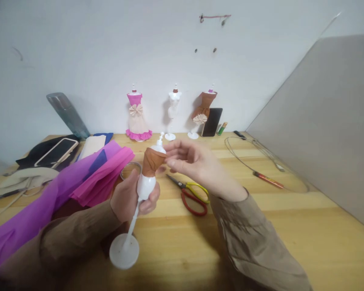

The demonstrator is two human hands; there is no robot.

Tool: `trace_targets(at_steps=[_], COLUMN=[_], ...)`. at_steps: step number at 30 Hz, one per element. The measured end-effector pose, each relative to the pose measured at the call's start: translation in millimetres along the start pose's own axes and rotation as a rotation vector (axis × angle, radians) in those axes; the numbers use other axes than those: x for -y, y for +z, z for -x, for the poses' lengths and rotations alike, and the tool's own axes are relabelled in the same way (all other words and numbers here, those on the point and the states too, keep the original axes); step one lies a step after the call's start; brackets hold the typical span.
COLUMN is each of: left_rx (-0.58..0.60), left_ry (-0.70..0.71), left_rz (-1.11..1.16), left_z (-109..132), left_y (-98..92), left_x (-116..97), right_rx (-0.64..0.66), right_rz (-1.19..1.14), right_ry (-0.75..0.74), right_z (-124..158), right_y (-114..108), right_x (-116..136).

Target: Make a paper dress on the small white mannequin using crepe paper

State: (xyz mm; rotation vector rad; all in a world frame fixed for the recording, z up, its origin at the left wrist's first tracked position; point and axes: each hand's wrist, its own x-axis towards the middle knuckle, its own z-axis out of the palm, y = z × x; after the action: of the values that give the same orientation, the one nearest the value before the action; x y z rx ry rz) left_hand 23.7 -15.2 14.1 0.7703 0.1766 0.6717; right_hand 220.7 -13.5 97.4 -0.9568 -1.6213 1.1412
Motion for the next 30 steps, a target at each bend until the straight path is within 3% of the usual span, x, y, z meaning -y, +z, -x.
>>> trace_targets(at_steps=[6, 12, 17, 24, 30], left_rx=[-0.084, -0.215, -0.233, -0.268, -0.271], left_ry=[0.030, 0.071, 0.060, 0.093, 0.093], left_rz=[0.033, 0.052, 0.009, -0.011, -0.046], left_z=[0, -1, -2, -4, -4], left_y=[4.4, 14.7, 18.4, 17.0, 16.7], left_x=[6, 2, 1, 3, 2], right_rx=[0.012, 0.049, 0.037, 0.126, 0.040], right_rz=[0.147, 0.021, -0.112, -0.138, -0.111], right_ry=[0.048, 0.021, 0.078, -0.004, -0.038], right_z=[-8, -8, -9, -11, -9], right_y=[16, 17, 15, 19, 19], right_x=[-12, -19, -29, -29, -33])
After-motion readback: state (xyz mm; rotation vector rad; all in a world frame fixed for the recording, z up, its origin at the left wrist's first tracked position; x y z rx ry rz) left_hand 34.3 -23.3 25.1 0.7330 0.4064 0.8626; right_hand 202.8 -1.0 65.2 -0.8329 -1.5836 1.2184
